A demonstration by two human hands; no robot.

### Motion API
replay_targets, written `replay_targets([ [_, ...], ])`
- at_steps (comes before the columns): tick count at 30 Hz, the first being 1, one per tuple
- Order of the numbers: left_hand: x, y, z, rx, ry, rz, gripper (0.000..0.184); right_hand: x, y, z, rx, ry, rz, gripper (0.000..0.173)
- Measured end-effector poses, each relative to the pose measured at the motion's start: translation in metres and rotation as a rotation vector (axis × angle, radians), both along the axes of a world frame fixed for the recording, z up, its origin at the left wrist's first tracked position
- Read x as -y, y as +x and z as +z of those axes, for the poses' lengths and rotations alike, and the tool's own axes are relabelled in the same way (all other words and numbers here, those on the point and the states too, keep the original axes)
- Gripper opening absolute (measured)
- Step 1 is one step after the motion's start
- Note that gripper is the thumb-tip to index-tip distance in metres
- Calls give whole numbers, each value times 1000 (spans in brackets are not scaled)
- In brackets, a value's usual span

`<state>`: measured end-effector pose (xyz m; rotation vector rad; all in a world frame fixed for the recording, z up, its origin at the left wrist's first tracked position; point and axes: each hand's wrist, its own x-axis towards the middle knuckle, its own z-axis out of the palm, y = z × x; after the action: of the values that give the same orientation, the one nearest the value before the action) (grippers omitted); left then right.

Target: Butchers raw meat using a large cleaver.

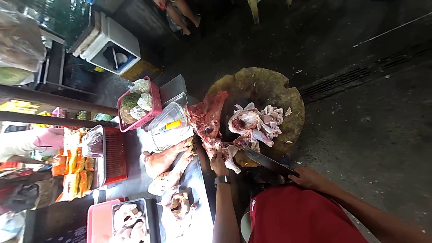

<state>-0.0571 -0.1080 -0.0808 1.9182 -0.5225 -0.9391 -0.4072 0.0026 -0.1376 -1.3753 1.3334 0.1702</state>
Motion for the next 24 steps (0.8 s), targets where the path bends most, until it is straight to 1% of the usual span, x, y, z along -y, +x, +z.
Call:
replay_targets([
  [1, -1, 1, 9, -32, -44, 26, 19, -3, -2, -2, 19, -16, -5, 45],
  [2, -3, 1, 16, -18, -84, 15, 17, -6, -6, -5, 35, -47, -20, 43],
  [3, -5, 0, 21, 23, -108, -36, 16, -12, -11, -7, 47, -78, -44, 43],
  [5, -13, -8, 28, 163, -97, -248, 17, -25, -23, -1, 68, -108, -144, 43],
  [7, -17, -26, 32, 321, 19, -494, 21, -36, -35, 5, 69, -143, -269, 41],
  [9, -18, -51, 25, 450, 115, -680, 22, -42, -45, 3, 38, -160, -340, 40],
  [11, -14, -74, 10, 569, 191, -809, 23, -40, -52, -2, -19, -164, -331, 40],
  [14, -6, -103, -3, 646, 373, -939, 35, -38, -54, -6, -80, -172, -296, 41],
  [17, -3, -120, -4, 725, 479, -1006, 32, -38, -50, -5, -91, -145, -303, 41],
  [19, -6, -119, -8, 727, 459, -984, 31, -39, -48, -3, -87, -119, -316, 41],
  [21, -20, -111, -6, 708, 407, -922, 30, -40, -47, -5, -87, -99, -321, 42],
  [24, -56, -91, -4, 697, 250, -739, 24, -40, -47, -12, -92, -95, -320, 44],
])
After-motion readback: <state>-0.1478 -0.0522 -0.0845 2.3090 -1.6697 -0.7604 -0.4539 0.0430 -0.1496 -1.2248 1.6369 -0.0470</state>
